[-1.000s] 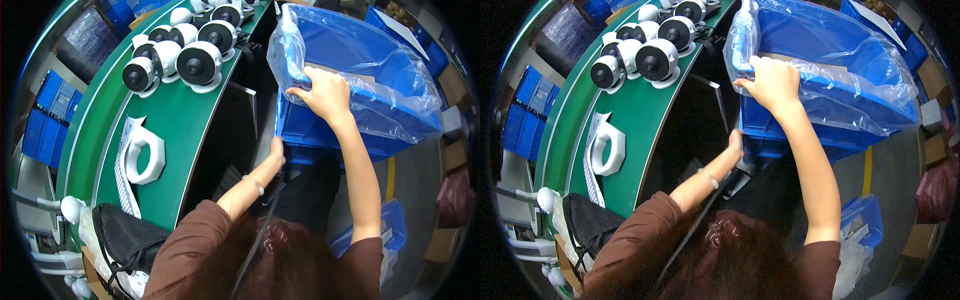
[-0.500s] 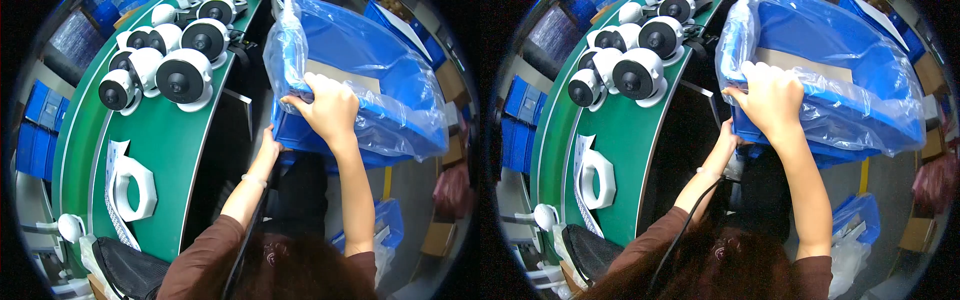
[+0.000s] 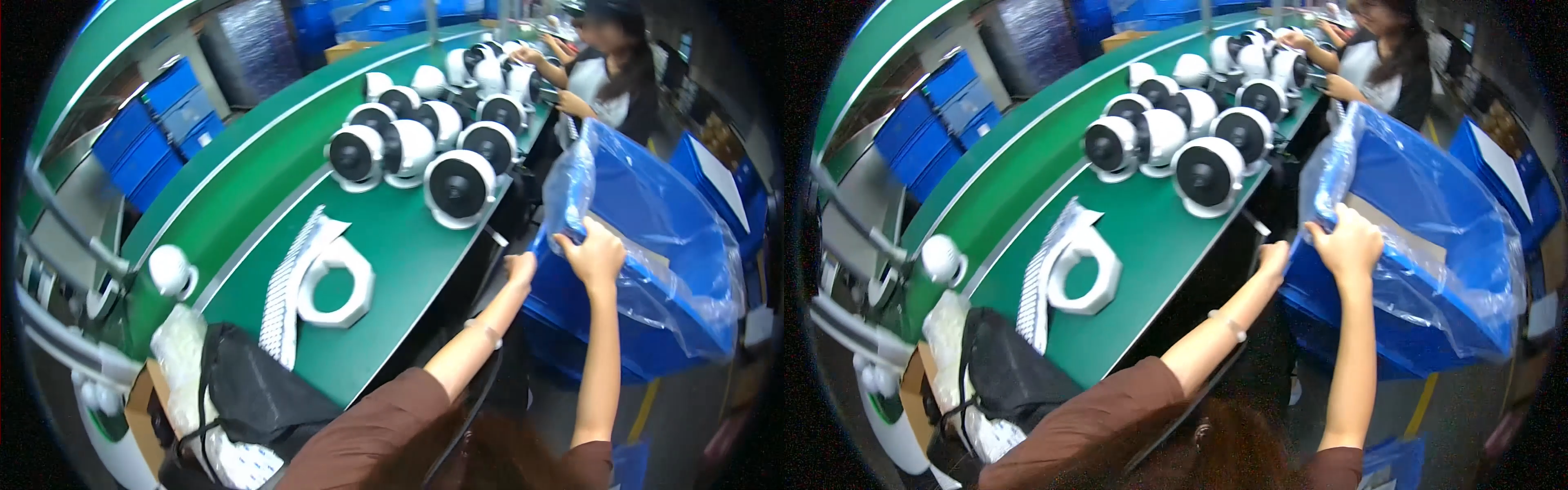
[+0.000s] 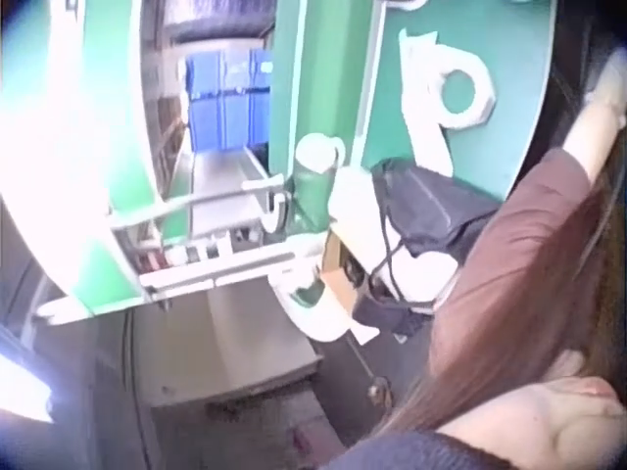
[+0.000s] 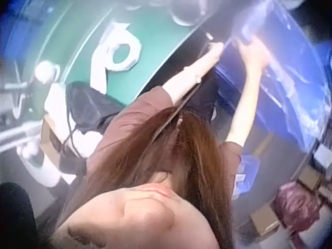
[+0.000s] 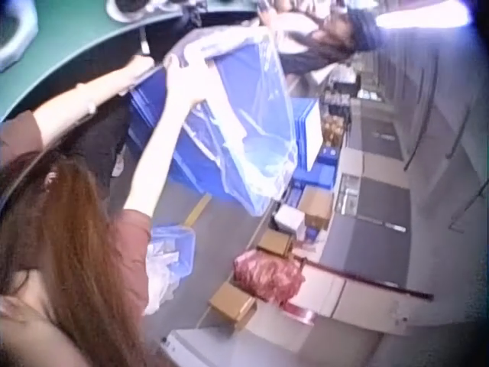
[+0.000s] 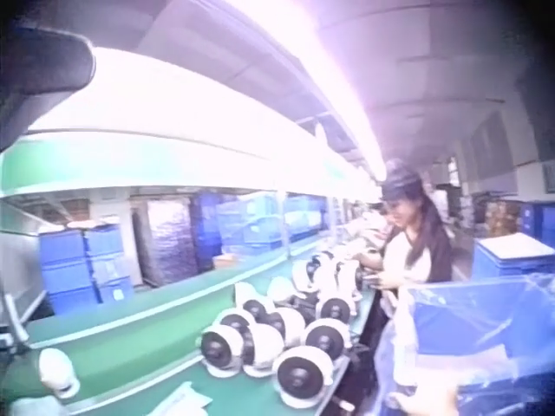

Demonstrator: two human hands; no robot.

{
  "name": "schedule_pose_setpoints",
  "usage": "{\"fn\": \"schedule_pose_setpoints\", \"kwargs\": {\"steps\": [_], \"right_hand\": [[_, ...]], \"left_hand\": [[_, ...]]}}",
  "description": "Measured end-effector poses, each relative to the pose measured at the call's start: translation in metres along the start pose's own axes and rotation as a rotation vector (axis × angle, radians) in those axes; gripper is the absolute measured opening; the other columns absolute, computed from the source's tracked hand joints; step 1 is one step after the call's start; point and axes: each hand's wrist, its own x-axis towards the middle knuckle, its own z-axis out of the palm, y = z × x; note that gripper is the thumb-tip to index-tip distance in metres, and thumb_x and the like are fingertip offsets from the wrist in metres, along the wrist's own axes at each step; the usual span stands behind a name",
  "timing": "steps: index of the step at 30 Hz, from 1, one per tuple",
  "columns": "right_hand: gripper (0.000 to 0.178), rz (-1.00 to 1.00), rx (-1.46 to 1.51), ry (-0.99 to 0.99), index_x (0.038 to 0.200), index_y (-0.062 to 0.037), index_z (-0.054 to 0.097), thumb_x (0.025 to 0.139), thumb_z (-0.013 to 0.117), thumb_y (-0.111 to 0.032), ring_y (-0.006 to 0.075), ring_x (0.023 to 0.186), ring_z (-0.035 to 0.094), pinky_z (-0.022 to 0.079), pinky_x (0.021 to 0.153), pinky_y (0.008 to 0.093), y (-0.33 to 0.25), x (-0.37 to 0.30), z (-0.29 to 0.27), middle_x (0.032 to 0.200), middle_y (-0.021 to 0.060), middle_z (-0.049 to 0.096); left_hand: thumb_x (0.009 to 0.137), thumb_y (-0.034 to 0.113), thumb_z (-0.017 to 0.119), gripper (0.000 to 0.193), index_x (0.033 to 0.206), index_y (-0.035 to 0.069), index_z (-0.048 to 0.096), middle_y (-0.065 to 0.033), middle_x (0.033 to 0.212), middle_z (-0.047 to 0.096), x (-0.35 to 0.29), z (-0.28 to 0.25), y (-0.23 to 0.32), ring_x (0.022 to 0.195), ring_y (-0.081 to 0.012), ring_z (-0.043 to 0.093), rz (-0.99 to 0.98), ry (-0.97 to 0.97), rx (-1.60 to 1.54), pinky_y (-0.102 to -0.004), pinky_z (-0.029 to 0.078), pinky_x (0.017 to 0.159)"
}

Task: Applying small circular stickers to security camera housings and organizing components on a factory assembly line.

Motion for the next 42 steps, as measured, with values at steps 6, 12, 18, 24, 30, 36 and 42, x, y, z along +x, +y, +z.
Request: {"fn": "schedule_pose_setpoints", "kwargs": {"steps": [6, 12, 18, 24, 30, 36, 42], "right_hand": [[0.045, 0.025, -0.036, -0.02, 0.084, -0.0092, 0.061, 0.062, 0.069, -0.047, 0.0347, 0.072, 0.061, 0.047, 0.062, 0.0437, 0.001, -0.001, -0.001, 0.076, 0.0145, 0.063], [0.053, 0.006, -0.07, -0.039, 0.091, -0.0074, 0.062, 0.064, 0.066, -0.053, 0.0352, 0.078, 0.061, 0.048, 0.065, 0.0422, -0.004, -0.005, 0.004, 0.082, 0.017, 0.063], [0.062, 0.057, -0.144, -0.18, 0.108, -0.0111, 0.058, 0.069, 0.059, -0.059, 0.0362, 0.088, 0.059, 0.047, 0.074, 0.0433, -0.006, -0.001, 0.003, 0.093, 0.018, 0.062], [0.057, -0.178, 0.056, 0.088, 0.118, -0.0018, 0.047, 0.077, 0.062, -0.039, 0.0367, 0.103, 0.051, 0.039, 0.088, 0.041, 0.05, 0.029, 0.056, 0.109, 0.0217, 0.055], [0.041, -1.092, 1.025, -0.39, 0.115, 0.0, 0.05, 0.079, 0.061, -0.016, 0.0255, 0.095, 0.057, 0.042, 0.084, 0.0334, -0.219, -0.011, -0.028, 0.104, 0.0176, 0.057], [0.074, -1.456, 0.736, -0.918, 0.119, 0.0061, 0.045, 0.075, 0.058, -0.052, 0.036, 0.095, 0.057, 0.044, 0.084, 0.0378, -0.391, -0.067, 0.013, 0.1, 0.0248, 0.059], [0.083, -1.556, 0.844, -1.176, 0.114, 0.011, 0.048, 0.067, 0.063, -0.055, 0.0333, 0.097, 0.057, 0.044, 0.086, 0.0354, -0.454, -0.088, 0.031, 0.109, 0.0282, 0.054]], "left_hand": [[0.075, 0.012, 0.05, 0.023, 0.086, 0.001, 0.066, -0.0184, 0.087, 0.065, -0.131, -0.081, 0.17, 0.078, -0.0254, 0.065, 0.528, -0.681, 1.424, -0.0364, 0.051, 0.068], [0.077, 0.026, 0.057, 0.037, 0.11, 0.009, 0.058, -0.0112, 0.102, 0.063, -0.209, -0.161, 0.311, 0.095, -0.0211, 0.06, 0.843, -0.317, 1.445, -0.0391, 0.047, 0.082], [0.075, 0.028, 0.057, 0.035, 0.1, 0.004, 0.06, -0.0133, 0.09, 0.064, -0.272, -0.222, 0.295, 0.078, -0.022, 0.061, 0.912, -0.098, 1.463, -0.0351, 0.048, 0.072], [0.071, 0.033, 0.051, 0.043, 0.094, -0.003, 0.061, -0.0163, 0.083, 0.062, -0.357, -0.363, 0.306, 0.073, -0.0235, 0.057, 0.763, 0.386, 1.718, -0.0317, 0.045, 0.067], [0.076, 0.024, 0.06, 0.026, 0.094, 0.006, 0.061, -0.0131, 0.082, 0.064, -0.376, -0.436, 0.238, 0.074, -0.0242, 0.063, 0.157, 0.479, 1.814, -0.0368, 0.048, 0.073], [0.074, 0.044, 0.061, 0.045, 0.062, 0.0, 0.059, -0.015, 0.046, 0.05, -0.439, -0.381, 0.104, 0.041, -0.0285, 0.052, 0.168, 0.631, 1.555, -0.0355, 0.041, 0.042], [0.085, 0.049, 0.046, 0.061, 0.12, -0.002, 0.041, -0.0245, 0.105, 0.054, -0.379, -0.327, -0.071, 0.094, -0.0319, 0.056, -0.225, 0.425, 0.594, -0.0376, 0.045, 0.079]]}}
